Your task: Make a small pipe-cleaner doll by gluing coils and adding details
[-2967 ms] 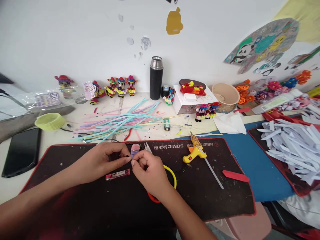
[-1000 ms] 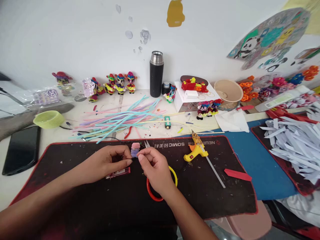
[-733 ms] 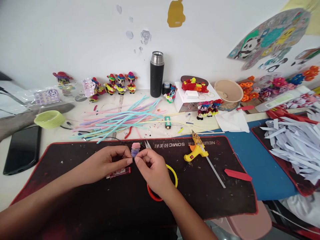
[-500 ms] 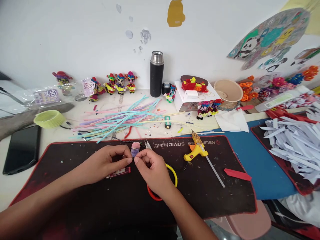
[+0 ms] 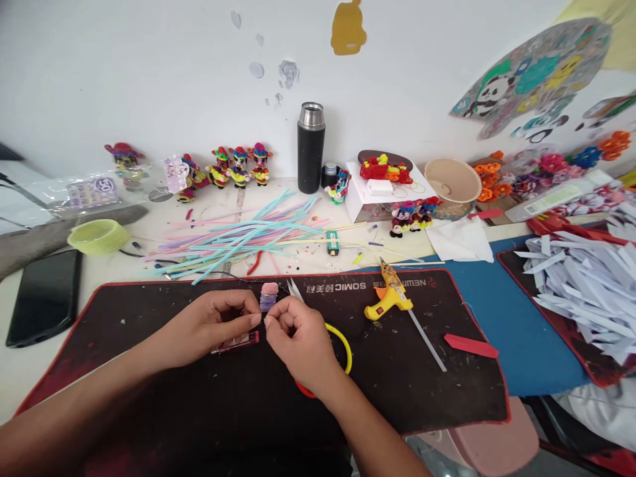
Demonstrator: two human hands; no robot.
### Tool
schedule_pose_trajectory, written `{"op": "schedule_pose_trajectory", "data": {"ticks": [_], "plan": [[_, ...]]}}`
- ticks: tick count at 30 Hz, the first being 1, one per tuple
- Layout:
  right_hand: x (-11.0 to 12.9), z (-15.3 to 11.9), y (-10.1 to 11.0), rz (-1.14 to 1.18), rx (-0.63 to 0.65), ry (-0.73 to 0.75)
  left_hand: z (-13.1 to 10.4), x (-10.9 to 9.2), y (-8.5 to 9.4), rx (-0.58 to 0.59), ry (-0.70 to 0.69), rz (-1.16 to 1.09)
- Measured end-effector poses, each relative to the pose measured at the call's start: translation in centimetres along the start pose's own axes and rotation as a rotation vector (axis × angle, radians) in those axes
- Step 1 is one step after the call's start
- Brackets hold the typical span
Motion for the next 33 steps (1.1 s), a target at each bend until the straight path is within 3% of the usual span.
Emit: {"op": "schedule_pose_trajectory", "data": {"ticks": [5, 16, 21, 33], "plan": [[-0.1, -0.1, -0.2, 0.041, -0.018, -0.005, -0.2, 0.5, -0.5, -0.035, 0.087, -0.141], [-1.1, -0.2, -0.4, 0.138, 0.000, -0.053, -0.3, 0.4, -0.7, -0.035, 0.066, -0.097], [-1.4, -0.4, -0.3, 0.188, 0.039, -0.050, -0.3, 0.2, 0.0, -0.077, -0.010, -0.044], [-2.0, -1.5, 1.8, 0.154, -0.054, -0.080, -0.3, 0.0, 1.9, -0.154, -0.080, -0.007]]}}
Point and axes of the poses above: each hand's wrist, its own z-axis towards the middle knuckle, its own y-axis out of the back of the hand, x = y × z, the point moved 1 cm from there along z, towards the middle knuckle, and after that the axes turned 12 degrees about -z, right-handed, at the moved point
